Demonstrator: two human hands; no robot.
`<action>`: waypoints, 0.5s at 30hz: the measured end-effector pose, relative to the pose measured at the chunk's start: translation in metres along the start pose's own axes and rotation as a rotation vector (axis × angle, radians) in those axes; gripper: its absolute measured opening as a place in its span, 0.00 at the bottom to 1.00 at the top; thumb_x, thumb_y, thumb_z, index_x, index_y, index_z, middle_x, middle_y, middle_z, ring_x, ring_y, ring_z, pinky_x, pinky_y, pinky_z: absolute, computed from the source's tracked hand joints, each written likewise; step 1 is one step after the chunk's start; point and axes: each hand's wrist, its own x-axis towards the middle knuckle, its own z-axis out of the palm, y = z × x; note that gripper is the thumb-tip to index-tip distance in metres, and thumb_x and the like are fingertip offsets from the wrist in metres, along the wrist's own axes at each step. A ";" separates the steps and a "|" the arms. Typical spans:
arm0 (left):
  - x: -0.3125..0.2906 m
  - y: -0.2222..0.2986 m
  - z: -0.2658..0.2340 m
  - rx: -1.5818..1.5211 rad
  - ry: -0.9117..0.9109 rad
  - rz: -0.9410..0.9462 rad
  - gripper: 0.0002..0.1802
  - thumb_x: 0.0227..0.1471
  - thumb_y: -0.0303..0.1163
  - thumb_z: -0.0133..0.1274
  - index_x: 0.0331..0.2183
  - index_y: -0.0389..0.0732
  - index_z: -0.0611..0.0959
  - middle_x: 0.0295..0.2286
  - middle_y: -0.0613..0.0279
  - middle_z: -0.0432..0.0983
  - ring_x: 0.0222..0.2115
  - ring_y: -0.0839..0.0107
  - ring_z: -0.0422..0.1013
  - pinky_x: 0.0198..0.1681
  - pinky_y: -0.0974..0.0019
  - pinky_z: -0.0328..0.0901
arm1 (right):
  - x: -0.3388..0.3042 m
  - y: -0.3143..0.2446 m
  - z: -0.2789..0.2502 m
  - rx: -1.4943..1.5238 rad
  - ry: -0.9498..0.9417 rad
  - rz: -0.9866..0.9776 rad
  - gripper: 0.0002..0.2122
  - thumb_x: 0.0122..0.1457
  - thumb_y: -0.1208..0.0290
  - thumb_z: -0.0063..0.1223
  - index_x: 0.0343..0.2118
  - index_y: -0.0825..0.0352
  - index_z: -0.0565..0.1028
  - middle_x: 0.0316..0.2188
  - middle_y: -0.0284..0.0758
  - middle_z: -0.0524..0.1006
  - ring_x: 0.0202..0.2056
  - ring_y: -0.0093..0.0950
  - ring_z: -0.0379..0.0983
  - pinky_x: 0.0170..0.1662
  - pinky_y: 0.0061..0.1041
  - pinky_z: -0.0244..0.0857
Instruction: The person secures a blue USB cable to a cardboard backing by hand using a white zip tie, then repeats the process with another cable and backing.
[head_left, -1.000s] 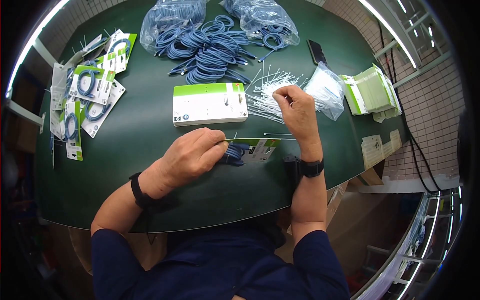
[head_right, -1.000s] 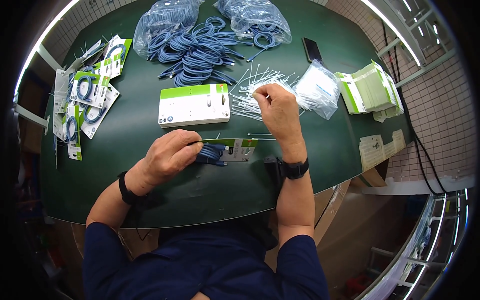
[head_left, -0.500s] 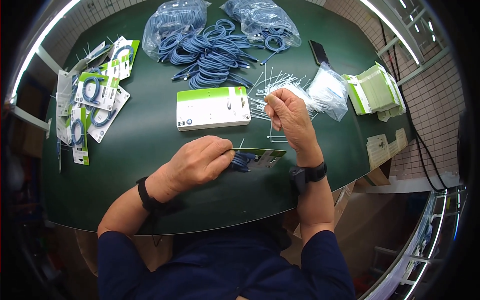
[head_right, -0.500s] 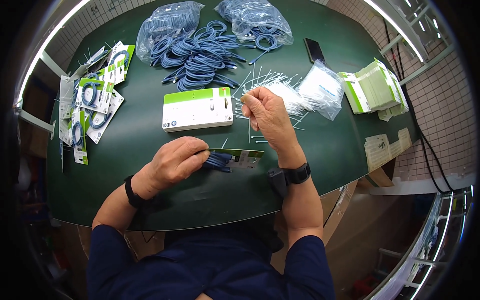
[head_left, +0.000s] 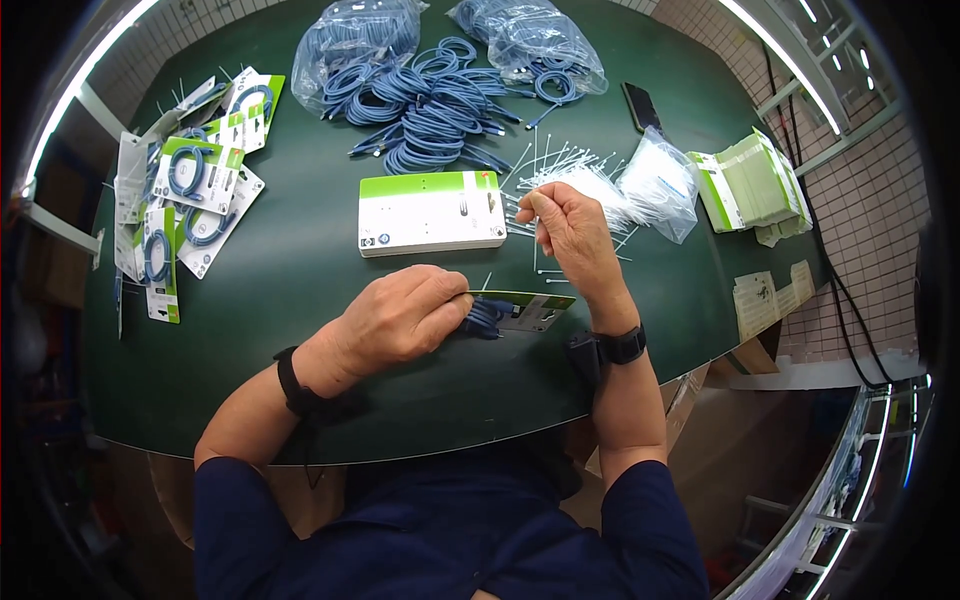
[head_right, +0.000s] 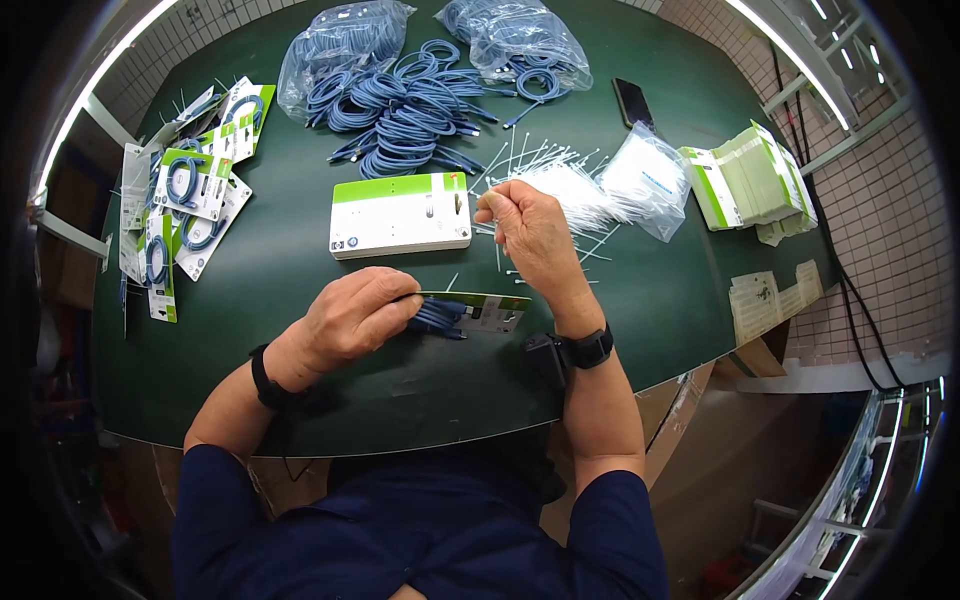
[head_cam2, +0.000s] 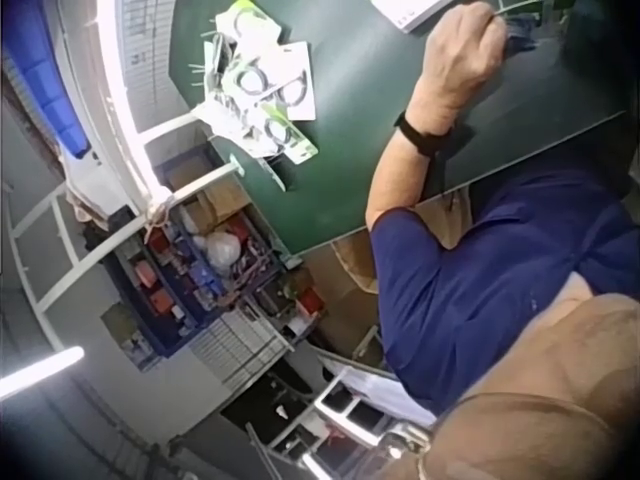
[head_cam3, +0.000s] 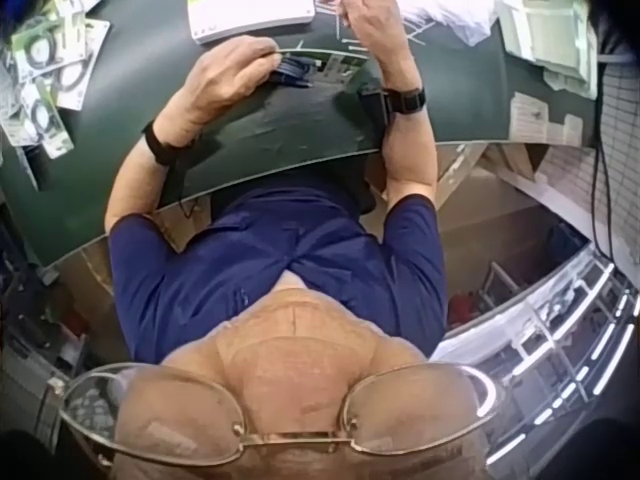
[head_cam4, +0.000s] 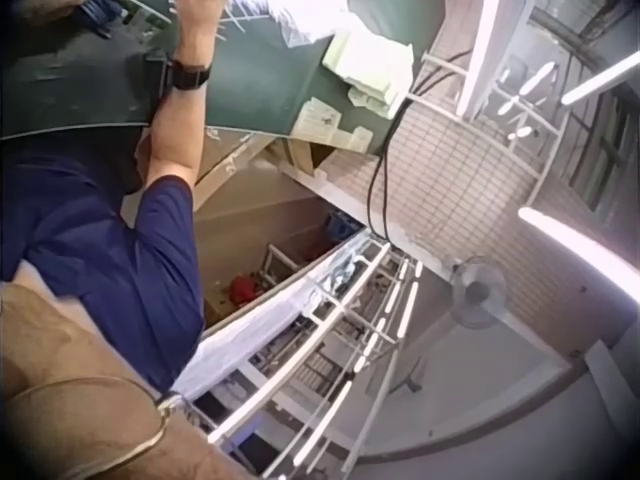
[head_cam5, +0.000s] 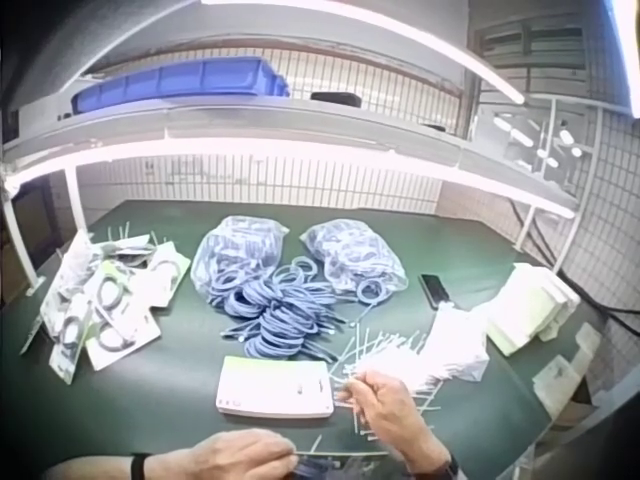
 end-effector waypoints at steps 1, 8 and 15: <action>-0.001 0.000 0.000 -0.005 -0.004 -0.005 0.11 0.43 0.22 0.60 0.34 0.33 0.82 0.35 0.56 0.76 0.34 0.61 0.77 0.37 0.62 0.75 | -0.001 0.000 0.001 0.035 0.000 -0.003 0.10 0.72 0.70 0.52 0.40 0.72 0.80 0.28 0.30 0.79 0.23 0.12 0.66 0.25 0.12 0.61; 0.003 -0.004 -0.003 -0.041 -0.021 -0.004 0.14 0.43 0.20 0.63 0.36 0.32 0.83 0.35 0.53 0.78 0.34 0.57 0.79 0.36 0.61 0.76 | 0.008 0.007 -0.008 0.271 -0.001 0.087 0.09 0.69 0.71 0.57 0.41 0.72 0.81 0.31 0.31 0.81 0.29 0.14 0.74 0.30 0.12 0.66; 0.003 -0.002 0.006 -0.045 -0.008 -0.028 0.17 0.40 0.20 0.65 0.37 0.32 0.83 0.36 0.52 0.78 0.34 0.56 0.79 0.35 0.60 0.76 | 0.008 0.019 -0.002 0.494 -0.038 0.193 0.08 0.67 0.70 0.61 0.43 0.70 0.79 0.33 0.32 0.82 0.33 0.18 0.80 0.32 0.11 0.72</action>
